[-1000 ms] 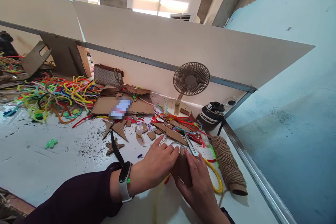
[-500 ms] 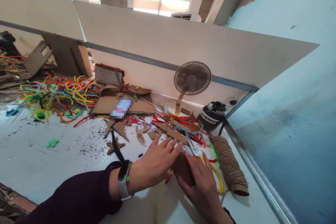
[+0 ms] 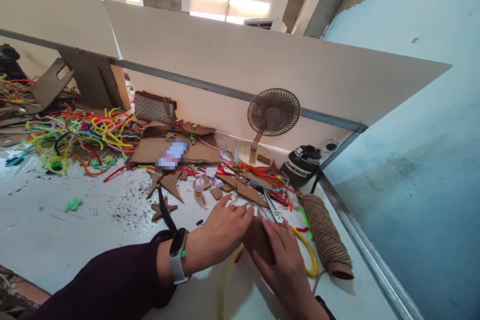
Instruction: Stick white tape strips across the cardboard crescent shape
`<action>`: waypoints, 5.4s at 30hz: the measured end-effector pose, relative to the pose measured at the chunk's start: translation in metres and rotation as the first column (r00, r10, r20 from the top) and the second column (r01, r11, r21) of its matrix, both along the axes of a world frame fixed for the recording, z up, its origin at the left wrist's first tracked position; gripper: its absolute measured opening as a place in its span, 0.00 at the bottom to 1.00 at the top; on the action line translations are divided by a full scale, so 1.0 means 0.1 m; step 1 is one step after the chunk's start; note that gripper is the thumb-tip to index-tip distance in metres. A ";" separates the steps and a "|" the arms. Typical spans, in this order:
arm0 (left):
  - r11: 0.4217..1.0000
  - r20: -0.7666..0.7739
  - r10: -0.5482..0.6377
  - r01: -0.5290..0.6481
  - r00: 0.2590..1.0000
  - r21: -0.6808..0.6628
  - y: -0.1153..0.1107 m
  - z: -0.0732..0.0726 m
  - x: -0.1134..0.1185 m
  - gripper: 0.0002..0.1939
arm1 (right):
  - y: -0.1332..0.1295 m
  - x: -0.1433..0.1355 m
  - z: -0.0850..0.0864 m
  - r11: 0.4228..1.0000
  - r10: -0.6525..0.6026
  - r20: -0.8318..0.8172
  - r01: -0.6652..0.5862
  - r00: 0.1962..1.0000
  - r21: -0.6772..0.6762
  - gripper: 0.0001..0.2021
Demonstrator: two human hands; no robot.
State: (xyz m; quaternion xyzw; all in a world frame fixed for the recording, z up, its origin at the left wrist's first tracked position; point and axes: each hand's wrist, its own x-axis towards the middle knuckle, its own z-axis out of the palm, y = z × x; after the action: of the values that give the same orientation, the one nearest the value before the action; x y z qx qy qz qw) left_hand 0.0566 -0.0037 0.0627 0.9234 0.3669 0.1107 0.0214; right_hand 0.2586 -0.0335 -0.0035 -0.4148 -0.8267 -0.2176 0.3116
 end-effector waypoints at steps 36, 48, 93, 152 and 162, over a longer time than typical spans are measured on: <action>0.990 -0.025 0.090 -0.092 0.996 -0.103 0.09 -0.03 -0.04 0.16 | 0.07 0.05 -0.05 1.000 -0.024 0.016 0.024 1.000 -0.001 0.29; 0.965 -0.099 0.161 -0.178 0.982 -0.192 0.09 0.06 -0.06 0.16 | 0.06 0.02 -0.10 0.994 -0.070 -0.058 0.064 0.996 -0.091 0.33; 0.925 0.365 0.359 -0.275 0.859 -0.262 0.14 -0.37 -0.66 0.31 | -0.53 -0.29 0.13 0.929 -0.061 -0.444 -0.112 0.894 -0.354 0.39; 0.177 0.393 0.749 0.411 0.533 -0.894 -0.06 -0.37 -0.74 0.30 | 0.13 -0.18 0.07 -0.120 -0.675 -0.668 -0.940 0.313 -0.318 0.32; 0.892 0.630 0.131 0.187 0.765 -0.413 -0.34 -0.43 -0.76 0.28 | 0.14 -0.21 0.16 0.222 -0.764 -0.635 -0.970 -0.111 -0.098 0.29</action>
State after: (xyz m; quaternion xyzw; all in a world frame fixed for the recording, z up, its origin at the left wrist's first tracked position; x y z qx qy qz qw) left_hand -0.0190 -0.0373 0.0196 0.8033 0.3383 0.3312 0.3613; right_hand 0.2376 -0.0194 0.0124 -0.3214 -0.2199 0.7860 0.4802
